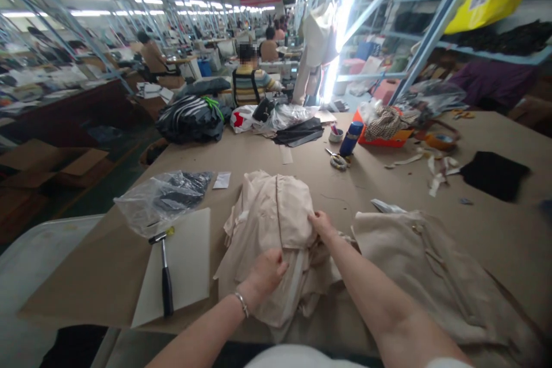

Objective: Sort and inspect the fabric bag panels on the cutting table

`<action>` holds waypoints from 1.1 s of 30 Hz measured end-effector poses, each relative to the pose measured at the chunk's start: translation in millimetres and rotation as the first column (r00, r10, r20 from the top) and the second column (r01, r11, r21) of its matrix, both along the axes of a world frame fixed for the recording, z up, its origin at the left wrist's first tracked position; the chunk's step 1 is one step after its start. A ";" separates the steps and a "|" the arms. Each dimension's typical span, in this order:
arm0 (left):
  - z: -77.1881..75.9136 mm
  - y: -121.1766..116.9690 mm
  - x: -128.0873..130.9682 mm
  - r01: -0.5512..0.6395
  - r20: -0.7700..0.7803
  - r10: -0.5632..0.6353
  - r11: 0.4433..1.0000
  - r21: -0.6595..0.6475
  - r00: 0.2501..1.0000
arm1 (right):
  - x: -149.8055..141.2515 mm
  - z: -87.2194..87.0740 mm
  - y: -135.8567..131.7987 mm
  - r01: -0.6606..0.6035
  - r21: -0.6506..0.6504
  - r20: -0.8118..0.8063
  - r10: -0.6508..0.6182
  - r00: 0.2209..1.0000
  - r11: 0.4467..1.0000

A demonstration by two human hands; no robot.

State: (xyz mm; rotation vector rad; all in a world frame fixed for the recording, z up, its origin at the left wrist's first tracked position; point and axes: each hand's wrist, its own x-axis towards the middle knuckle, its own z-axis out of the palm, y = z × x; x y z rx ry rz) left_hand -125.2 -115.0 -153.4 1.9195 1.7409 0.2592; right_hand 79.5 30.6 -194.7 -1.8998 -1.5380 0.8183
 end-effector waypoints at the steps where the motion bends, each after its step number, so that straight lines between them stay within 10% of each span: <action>1: -2.3 -0.5 -4.8 -0.025 0.046 0.024 1.000 0.018 0.999 | 1.7 2.1 4.5 -0.015 0.004 0.009 0.015 1.000 1.000; 8: -1.5 -8.9 -47.4 -0.292 0.330 0.228 0.943 0.161 0.916 | -52.0 60.7 9.9 -0.366 0.251 0.121 0.346 0.930 0.896; 16: 28.3 -16.1 -81.8 -0.532 0.565 0.244 0.731 0.427 0.789 | -156.7 78.8 -50.6 -0.910 0.190 0.095 0.915 0.391 0.369; 18: 24.3 -17.3 -87.5 -0.534 0.570 0.236 0.725 0.436 0.787 | -142.4 73.0 -54.6 -0.895 0.061 0.023 0.896 0.443 0.441; 23: 6.5 -14.6 -89.3 -0.571 0.580 0.300 0.737 0.363 0.757 | -92.4 46.4 -12.2 -0.422 -0.066 0.177 0.427 0.887 0.904; 27: 5.0 -8.4 -81.6 -0.557 0.563 0.340 0.785 0.271 0.753 | -82.8 23.3 26.3 -0.218 -0.164 0.238 0.253 0.938 0.962; 33: 8.8 -3.8 -85.8 -0.559 0.540 0.366 0.791 0.248 0.758 | -79.5 27.6 38.7 -0.270 -0.135 0.311 0.299 0.902 0.953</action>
